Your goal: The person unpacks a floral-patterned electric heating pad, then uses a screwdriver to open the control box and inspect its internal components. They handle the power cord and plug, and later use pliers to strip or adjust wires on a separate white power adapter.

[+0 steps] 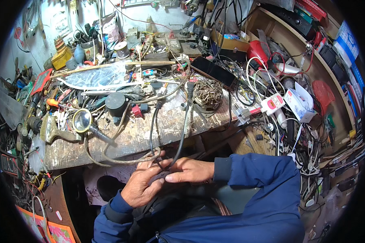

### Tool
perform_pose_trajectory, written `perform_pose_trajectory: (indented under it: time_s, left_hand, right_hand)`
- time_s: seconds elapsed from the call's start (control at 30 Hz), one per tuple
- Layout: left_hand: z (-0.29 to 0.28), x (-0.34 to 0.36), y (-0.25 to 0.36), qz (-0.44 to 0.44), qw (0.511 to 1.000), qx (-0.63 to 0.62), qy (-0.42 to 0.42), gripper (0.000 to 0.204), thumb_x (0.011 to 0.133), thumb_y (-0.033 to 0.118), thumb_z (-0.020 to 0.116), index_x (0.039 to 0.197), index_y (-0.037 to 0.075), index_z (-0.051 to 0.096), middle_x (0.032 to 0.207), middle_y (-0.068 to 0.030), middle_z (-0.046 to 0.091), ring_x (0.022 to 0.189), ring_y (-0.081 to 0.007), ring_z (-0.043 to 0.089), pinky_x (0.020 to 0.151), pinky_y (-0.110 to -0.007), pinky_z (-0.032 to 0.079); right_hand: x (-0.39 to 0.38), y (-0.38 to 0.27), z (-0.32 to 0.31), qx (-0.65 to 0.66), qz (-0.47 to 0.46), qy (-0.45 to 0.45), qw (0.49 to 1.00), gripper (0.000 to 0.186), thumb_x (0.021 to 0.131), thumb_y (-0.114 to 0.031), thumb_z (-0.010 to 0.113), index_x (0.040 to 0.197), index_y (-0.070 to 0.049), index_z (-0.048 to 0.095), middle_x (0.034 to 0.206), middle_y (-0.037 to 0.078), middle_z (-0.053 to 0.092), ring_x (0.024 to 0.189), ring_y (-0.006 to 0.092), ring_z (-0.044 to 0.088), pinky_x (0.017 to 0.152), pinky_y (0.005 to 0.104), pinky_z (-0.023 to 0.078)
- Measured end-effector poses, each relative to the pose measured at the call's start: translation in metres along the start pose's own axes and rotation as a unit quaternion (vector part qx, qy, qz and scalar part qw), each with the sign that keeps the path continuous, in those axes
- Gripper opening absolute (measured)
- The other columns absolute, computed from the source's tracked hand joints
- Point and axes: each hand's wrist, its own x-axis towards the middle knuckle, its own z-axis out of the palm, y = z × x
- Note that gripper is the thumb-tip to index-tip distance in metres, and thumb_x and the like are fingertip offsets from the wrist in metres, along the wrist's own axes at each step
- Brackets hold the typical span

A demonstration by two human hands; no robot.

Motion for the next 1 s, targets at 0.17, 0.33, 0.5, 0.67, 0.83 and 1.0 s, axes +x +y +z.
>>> perform_pose_trajectory:
  time_s: [0.17,0.33,0.5,0.67,0.83,1.0]
  left_hand:
    - [0.009,0.011,0.007,0.000,0.991,-0.130,0.005,0.060,0.093,0.005,0.055,0.151,-0.004,0.045,0.162,-0.0205,0.036,0.153,-0.0297,0.030,0.123,-0.042,0.022]
    - [0.021,0.032,0.019,-0.099,0.916,-0.377,0.093,0.051,0.106,0.022,0.045,0.149,-0.006,0.042,0.144,-0.0146,0.053,0.130,-0.0192,0.052,0.110,-0.036,0.041]
    - [0.009,0.047,0.019,-0.170,0.961,-0.148,0.162,0.041,0.110,0.029,0.048,0.119,-0.006,0.066,0.090,-0.0082,0.070,0.058,-0.0106,0.061,0.055,-0.023,0.050]
    - [-0.007,0.061,0.018,-0.125,0.946,-0.224,0.198,0.044,0.109,0.038,0.051,0.121,-0.002,0.066,0.071,-0.0055,0.065,0.050,-0.0091,0.055,0.046,-0.022,0.042]
    - [-0.010,0.061,0.010,-0.112,0.912,-0.307,0.247,0.044,0.109,0.037,0.052,0.114,-0.004,0.064,0.072,-0.0062,0.064,0.054,-0.0108,0.057,0.051,-0.023,0.047]
    - [-0.003,0.069,0.006,-0.098,0.878,-0.383,0.269,0.039,0.107,0.038,0.057,0.109,0.000,0.065,0.072,-0.0048,0.065,0.054,-0.0112,0.059,0.054,-0.024,0.050]
  right_hand:
    - [-0.015,-0.030,0.005,0.153,0.023,-0.020,0.988,0.045,0.107,-0.034,0.056,0.135,0.002,0.059,0.127,0.010,0.065,0.120,0.0161,0.055,0.108,0.0342,0.041]
    - [-0.024,-0.050,0.002,0.210,0.075,-0.027,0.974,0.037,0.109,-0.033,0.052,0.104,0.000,0.066,0.093,0.005,0.068,0.085,0.0100,0.062,0.073,0.0257,0.049]
    - [-0.056,-0.070,0.000,-0.139,0.070,0.008,0.988,0.038,0.107,-0.029,0.051,0.085,0.003,0.056,0.065,0.014,0.058,0.061,0.0282,0.062,0.061,0.0426,0.049]
    - [-0.115,-0.112,0.008,-0.390,-0.053,0.018,0.919,0.030,0.104,-0.024,0.058,0.086,0.000,0.052,0.075,0.020,0.058,0.070,0.0408,0.059,0.062,0.0465,0.046]
    - [-0.170,-0.192,-0.009,-0.347,-0.095,0.126,0.925,0.019,0.098,-0.018,0.065,0.097,0.001,0.068,0.079,0.015,0.067,0.068,0.0312,0.065,0.063,0.0409,0.052]
    - [-0.230,-0.229,-0.049,-0.234,-0.093,0.397,0.883,0.028,0.101,-0.026,0.065,0.097,0.001,0.068,0.061,-0.001,0.054,0.048,0.0068,0.048,0.046,0.0238,0.040]
